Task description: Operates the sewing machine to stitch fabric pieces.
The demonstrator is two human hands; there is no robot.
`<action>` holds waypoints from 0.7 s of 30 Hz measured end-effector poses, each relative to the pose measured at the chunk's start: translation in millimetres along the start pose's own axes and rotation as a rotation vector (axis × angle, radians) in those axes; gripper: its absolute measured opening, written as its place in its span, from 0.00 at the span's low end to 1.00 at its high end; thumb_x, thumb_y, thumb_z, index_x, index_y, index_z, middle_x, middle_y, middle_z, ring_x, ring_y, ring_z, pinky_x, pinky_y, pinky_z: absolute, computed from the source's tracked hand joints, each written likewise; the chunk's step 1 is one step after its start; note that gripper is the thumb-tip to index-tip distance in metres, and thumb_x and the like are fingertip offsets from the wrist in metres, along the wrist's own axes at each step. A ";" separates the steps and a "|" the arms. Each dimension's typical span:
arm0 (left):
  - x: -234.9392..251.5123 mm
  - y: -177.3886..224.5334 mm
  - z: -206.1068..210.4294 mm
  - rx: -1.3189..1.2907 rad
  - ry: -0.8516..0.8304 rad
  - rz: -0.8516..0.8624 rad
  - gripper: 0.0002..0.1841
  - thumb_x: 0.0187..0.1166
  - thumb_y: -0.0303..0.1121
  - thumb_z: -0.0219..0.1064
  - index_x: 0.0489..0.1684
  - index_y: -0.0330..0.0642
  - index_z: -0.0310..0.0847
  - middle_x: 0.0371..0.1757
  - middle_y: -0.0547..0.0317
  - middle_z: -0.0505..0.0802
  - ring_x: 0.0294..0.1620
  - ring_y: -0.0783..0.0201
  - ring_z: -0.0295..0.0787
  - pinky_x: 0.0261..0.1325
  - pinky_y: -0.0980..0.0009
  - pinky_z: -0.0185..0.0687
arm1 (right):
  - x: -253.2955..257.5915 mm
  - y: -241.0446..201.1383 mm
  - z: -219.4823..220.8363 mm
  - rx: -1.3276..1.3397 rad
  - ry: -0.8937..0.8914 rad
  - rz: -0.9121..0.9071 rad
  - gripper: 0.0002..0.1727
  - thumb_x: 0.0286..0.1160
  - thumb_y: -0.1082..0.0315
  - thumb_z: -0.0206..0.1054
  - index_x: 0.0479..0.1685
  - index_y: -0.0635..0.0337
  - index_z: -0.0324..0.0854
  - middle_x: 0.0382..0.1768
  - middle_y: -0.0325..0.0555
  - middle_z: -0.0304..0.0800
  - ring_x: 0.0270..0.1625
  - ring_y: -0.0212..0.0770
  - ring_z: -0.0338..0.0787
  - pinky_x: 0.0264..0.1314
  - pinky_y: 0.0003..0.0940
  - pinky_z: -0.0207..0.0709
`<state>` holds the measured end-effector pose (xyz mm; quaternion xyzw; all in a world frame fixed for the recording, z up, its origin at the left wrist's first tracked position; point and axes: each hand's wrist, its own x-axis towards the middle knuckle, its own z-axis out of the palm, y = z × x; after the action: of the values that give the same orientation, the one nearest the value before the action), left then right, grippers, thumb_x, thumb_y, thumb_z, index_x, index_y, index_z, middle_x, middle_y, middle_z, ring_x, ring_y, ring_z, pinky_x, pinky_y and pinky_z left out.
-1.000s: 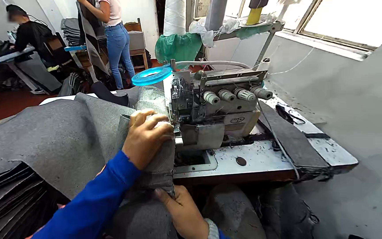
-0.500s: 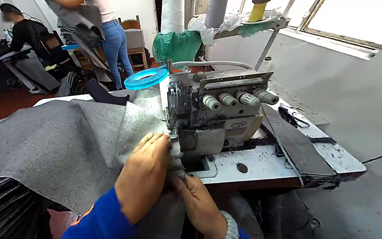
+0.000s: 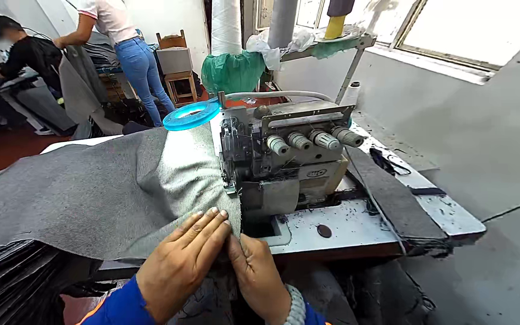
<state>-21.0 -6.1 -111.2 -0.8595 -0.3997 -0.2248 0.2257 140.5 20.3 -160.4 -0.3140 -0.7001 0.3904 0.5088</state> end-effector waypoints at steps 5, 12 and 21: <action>8.5 -22.3 6.4 -0.075 0.035 0.003 0.14 0.77 0.18 0.59 0.50 0.40 0.90 0.51 0.54 0.99 0.56 0.58 0.97 0.62 0.66 0.90 | 16.3 -1.8 5.2 -0.025 0.045 0.044 0.23 0.86 0.68 0.50 0.19 0.65 0.78 0.11 0.37 0.73 0.14 0.28 0.74 0.18 0.25 0.70; 3.6 -30.8 24.1 -0.142 0.057 -0.052 0.17 0.75 0.17 0.57 0.50 0.40 0.92 0.54 0.54 0.98 0.63 0.59 0.95 0.67 0.69 0.87 | -3.7 22.7 11.2 -0.099 0.023 -0.115 0.26 0.89 0.64 0.48 0.21 0.65 0.81 0.15 0.43 0.82 0.18 0.31 0.82 0.22 0.26 0.77; -44.3 -100.6 101.9 -0.039 -0.262 -1.033 0.45 0.74 0.30 0.71 0.95 0.48 0.52 0.87 0.31 0.69 0.85 0.18 0.57 0.78 0.17 0.46 | -19.2 63.3 -20.2 -1.112 -0.025 -0.083 0.29 0.80 0.47 0.57 0.29 0.63 0.92 0.26 0.55 0.92 0.34 0.59 0.95 0.38 0.56 0.86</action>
<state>-105.1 84.0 -196.6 -0.5756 -0.7915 -0.2047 0.0176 168.0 40.4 -220.6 -0.5026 -0.8185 -0.0543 0.2730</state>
